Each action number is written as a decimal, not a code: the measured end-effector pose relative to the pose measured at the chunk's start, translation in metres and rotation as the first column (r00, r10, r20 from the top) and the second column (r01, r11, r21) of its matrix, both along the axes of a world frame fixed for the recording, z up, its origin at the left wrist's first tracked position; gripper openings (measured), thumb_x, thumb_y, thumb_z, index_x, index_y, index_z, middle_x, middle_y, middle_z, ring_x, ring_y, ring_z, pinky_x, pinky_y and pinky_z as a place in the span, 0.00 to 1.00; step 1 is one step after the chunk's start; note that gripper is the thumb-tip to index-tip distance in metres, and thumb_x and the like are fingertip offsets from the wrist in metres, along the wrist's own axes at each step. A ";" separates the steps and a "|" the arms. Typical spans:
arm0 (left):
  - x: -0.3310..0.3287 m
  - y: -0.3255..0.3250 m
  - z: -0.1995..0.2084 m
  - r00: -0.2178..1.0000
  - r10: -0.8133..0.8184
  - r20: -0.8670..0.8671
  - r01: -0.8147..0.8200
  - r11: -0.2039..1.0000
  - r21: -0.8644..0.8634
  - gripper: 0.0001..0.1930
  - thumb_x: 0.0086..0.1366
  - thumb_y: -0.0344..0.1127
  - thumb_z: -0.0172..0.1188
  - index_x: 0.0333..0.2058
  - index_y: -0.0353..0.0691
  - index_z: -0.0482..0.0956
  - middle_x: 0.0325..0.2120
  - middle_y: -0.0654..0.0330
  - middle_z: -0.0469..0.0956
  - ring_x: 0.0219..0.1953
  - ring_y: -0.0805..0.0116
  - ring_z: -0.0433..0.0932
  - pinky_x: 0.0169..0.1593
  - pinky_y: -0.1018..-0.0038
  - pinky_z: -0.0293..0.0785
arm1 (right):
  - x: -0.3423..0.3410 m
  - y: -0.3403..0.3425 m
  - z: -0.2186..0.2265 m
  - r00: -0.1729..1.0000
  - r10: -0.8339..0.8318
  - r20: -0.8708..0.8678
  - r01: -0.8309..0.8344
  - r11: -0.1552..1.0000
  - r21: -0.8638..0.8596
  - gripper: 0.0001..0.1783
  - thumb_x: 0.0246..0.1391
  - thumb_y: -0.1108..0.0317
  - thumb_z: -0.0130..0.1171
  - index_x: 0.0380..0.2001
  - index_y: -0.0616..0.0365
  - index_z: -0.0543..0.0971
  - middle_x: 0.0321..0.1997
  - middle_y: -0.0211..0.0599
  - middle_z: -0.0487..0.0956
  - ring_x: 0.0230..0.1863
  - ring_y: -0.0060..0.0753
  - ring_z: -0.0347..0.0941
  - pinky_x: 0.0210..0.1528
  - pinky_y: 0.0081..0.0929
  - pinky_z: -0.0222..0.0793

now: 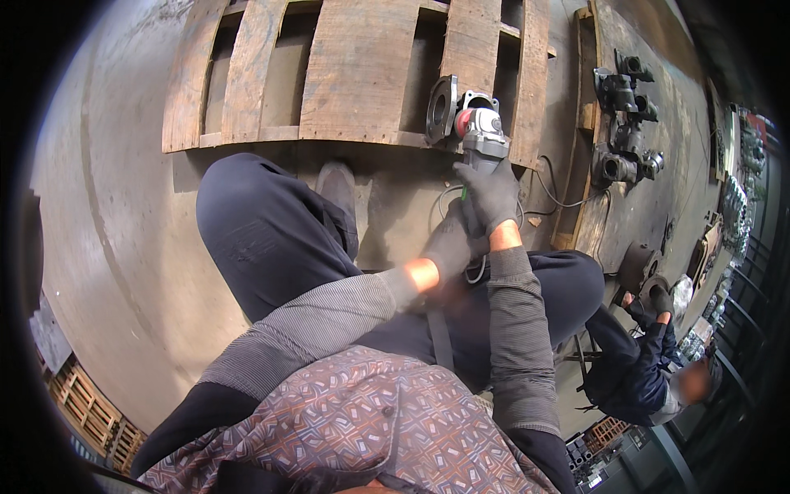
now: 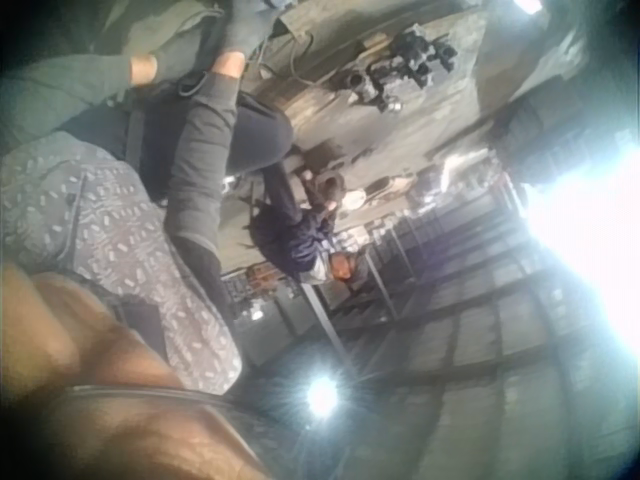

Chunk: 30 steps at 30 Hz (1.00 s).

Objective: The person sits on the floor and uses an angle grinder to clean and smooth the surface of a metal part. They rotate the part to access different areas and continue grinding until the surface appears cleaner.

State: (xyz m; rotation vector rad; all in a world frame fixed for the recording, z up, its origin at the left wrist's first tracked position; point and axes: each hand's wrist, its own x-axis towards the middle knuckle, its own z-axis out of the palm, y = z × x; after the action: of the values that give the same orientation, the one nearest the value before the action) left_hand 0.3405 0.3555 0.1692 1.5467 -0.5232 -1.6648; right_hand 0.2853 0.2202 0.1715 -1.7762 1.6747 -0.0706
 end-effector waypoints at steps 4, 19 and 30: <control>-0.004 0.006 -0.005 0.998 -0.004 0.070 0.007 0.999 -0.042 0.48 0.55 0.53 0.77 0.64 0.31 0.62 0.52 0.43 0.81 0.55 0.47 0.82 0.56 0.59 0.77 | -0.005 0.008 -0.002 0.996 -0.024 0.086 0.022 0.999 0.025 0.46 0.45 0.46 0.79 0.59 0.68 0.77 0.54 0.57 0.85 0.56 0.55 0.83 0.60 0.44 0.77; -0.007 0.007 0.001 0.961 -0.086 0.262 0.117 0.988 -0.102 0.40 0.60 0.54 0.71 0.62 0.34 0.67 0.56 0.39 0.74 0.57 0.40 0.78 0.59 0.54 0.74 | -0.017 0.007 0.001 0.999 -0.001 0.052 0.002 1.000 -0.014 0.40 0.45 0.46 0.79 0.55 0.65 0.81 0.49 0.49 0.87 0.49 0.47 0.85 0.54 0.41 0.78; -0.005 -0.002 -0.001 0.985 0.069 0.157 -0.036 0.979 -0.201 0.45 0.60 0.49 0.73 0.64 0.27 0.60 0.58 0.36 0.74 0.59 0.41 0.78 0.62 0.57 0.73 | -0.007 -0.004 -0.010 0.998 0.060 -0.002 -0.060 0.992 -0.107 0.43 0.47 0.45 0.79 0.57 0.68 0.80 0.50 0.50 0.87 0.48 0.41 0.84 0.52 0.38 0.78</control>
State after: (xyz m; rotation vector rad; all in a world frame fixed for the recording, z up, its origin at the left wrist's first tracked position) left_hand 0.3358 0.3539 0.1678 1.5430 -0.7059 -1.4081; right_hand 0.2785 0.2166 0.1612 -1.9038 1.6425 -0.1365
